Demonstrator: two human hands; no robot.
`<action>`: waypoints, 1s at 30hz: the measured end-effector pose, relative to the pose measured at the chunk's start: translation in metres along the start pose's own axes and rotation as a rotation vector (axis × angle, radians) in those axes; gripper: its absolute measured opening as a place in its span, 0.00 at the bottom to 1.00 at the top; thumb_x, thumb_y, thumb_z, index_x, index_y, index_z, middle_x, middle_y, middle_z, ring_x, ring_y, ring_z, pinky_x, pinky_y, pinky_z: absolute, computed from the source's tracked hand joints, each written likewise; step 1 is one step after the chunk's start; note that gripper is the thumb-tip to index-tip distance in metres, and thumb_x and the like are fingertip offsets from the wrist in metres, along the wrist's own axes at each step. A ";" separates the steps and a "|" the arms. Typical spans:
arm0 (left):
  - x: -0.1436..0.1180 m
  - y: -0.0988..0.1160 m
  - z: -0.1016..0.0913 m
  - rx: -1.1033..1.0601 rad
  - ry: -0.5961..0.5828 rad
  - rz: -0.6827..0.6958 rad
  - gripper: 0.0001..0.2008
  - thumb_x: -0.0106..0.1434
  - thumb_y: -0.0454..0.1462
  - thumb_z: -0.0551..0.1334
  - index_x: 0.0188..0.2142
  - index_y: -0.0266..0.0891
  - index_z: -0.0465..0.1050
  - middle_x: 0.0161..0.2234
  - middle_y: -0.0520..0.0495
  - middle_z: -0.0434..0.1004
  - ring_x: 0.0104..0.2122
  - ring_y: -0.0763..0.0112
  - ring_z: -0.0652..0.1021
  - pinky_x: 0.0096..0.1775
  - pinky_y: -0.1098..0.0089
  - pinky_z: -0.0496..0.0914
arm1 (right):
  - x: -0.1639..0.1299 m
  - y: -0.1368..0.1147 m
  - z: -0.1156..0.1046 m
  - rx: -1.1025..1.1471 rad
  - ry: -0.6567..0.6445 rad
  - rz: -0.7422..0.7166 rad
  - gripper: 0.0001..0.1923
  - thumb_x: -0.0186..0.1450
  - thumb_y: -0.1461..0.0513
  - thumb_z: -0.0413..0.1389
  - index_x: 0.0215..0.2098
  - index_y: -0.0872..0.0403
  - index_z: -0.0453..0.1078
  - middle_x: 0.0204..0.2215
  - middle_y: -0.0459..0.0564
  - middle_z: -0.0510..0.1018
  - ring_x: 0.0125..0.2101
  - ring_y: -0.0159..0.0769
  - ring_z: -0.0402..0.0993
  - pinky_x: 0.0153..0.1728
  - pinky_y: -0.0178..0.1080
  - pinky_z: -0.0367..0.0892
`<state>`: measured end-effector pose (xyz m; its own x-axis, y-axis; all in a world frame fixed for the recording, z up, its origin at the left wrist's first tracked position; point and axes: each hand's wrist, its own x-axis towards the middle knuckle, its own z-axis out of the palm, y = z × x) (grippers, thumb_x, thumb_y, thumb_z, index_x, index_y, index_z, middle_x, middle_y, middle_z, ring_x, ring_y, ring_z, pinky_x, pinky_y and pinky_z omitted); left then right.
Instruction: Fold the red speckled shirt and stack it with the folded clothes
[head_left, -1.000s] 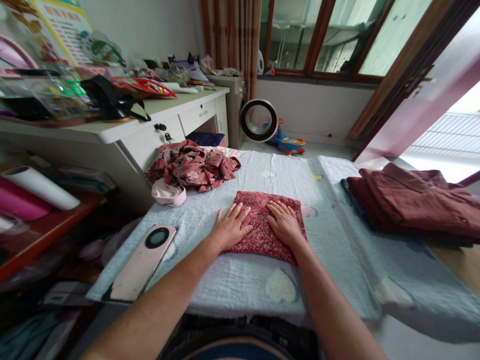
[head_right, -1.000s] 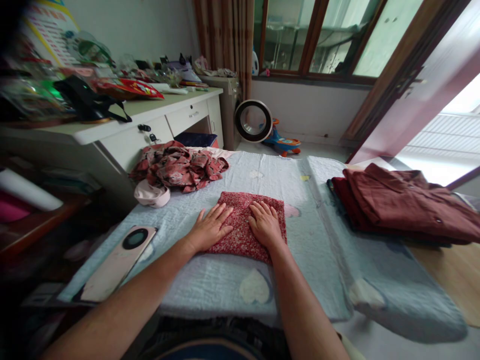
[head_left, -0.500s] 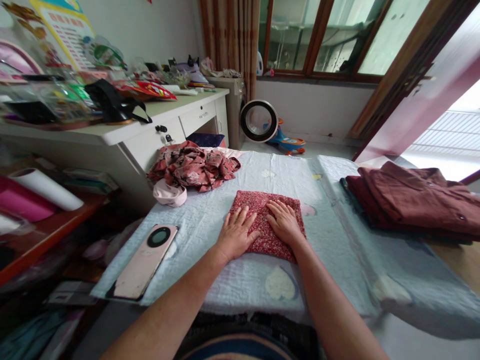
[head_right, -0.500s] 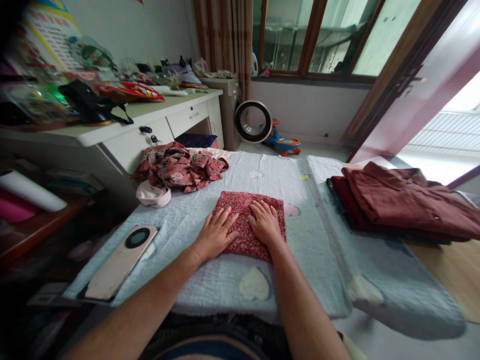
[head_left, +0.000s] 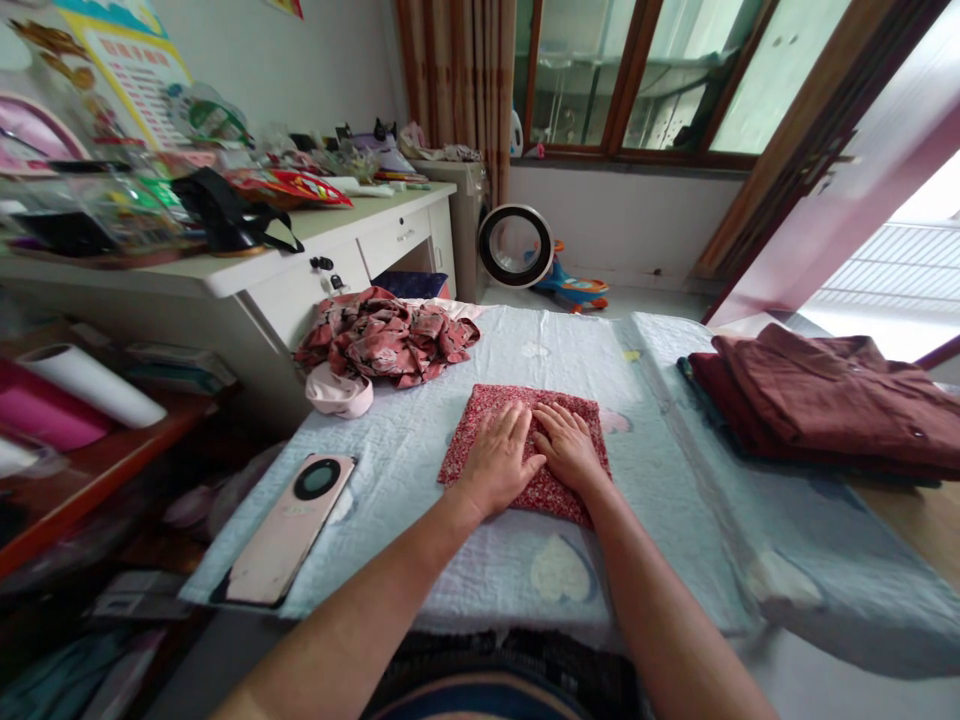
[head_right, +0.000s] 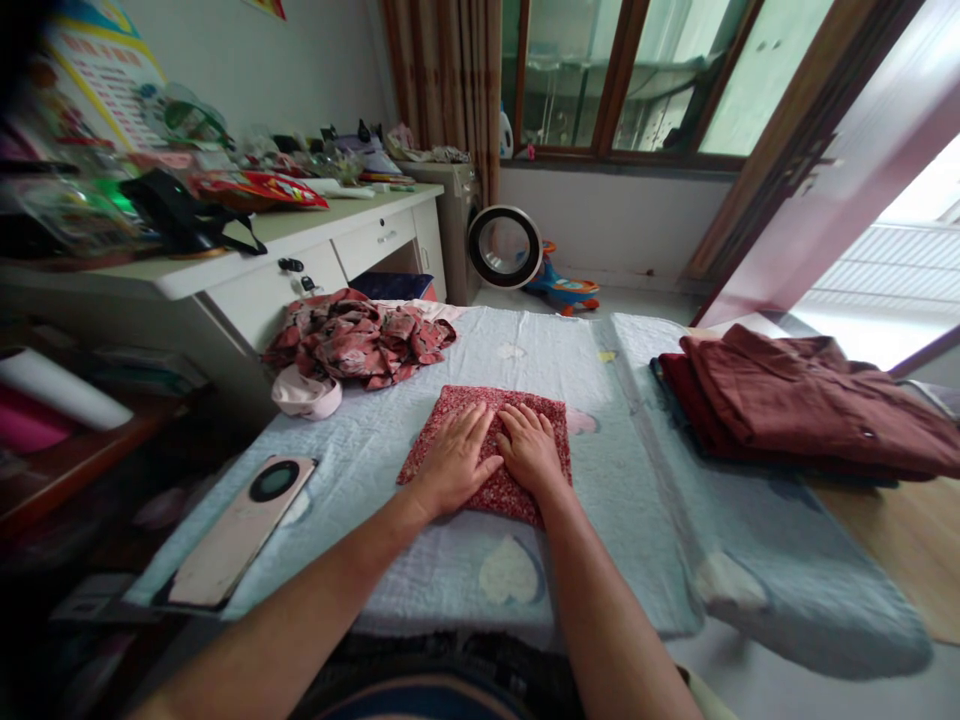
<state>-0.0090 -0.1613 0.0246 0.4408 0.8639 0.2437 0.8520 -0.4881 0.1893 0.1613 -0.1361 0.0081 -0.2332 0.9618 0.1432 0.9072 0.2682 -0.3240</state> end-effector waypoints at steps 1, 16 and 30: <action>0.000 0.002 0.005 -0.026 -0.007 0.024 0.35 0.70 0.51 0.52 0.69 0.33 0.49 0.69 0.36 0.53 0.68 0.56 0.54 0.66 0.52 0.51 | 0.000 0.000 0.000 -0.001 0.004 -0.003 0.24 0.72 0.55 0.45 0.64 0.48 0.63 0.66 0.47 0.63 0.68 0.40 0.51 0.66 0.52 0.44; -0.004 0.003 0.018 0.013 -0.040 0.018 0.32 0.70 0.53 0.48 0.68 0.40 0.53 0.68 0.40 0.55 0.67 0.55 0.57 0.66 0.50 0.51 | -0.004 -0.002 -0.010 0.086 0.118 0.005 0.23 0.66 0.62 0.50 0.58 0.53 0.68 0.65 0.53 0.64 0.66 0.43 0.54 0.65 0.53 0.48; -0.003 0.004 0.018 0.024 -0.053 0.028 0.29 0.70 0.50 0.49 0.67 0.43 0.58 0.68 0.39 0.55 0.67 0.54 0.57 0.66 0.49 0.51 | -0.038 -0.008 0.003 0.032 0.077 0.069 0.25 0.73 0.54 0.41 0.64 0.52 0.62 0.68 0.53 0.59 0.68 0.39 0.51 0.67 0.48 0.45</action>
<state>-0.0018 -0.1631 0.0076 0.4786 0.8556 0.1974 0.8454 -0.5097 0.1596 0.1614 -0.1749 0.0021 -0.1420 0.9715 0.1901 0.9082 0.2042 -0.3653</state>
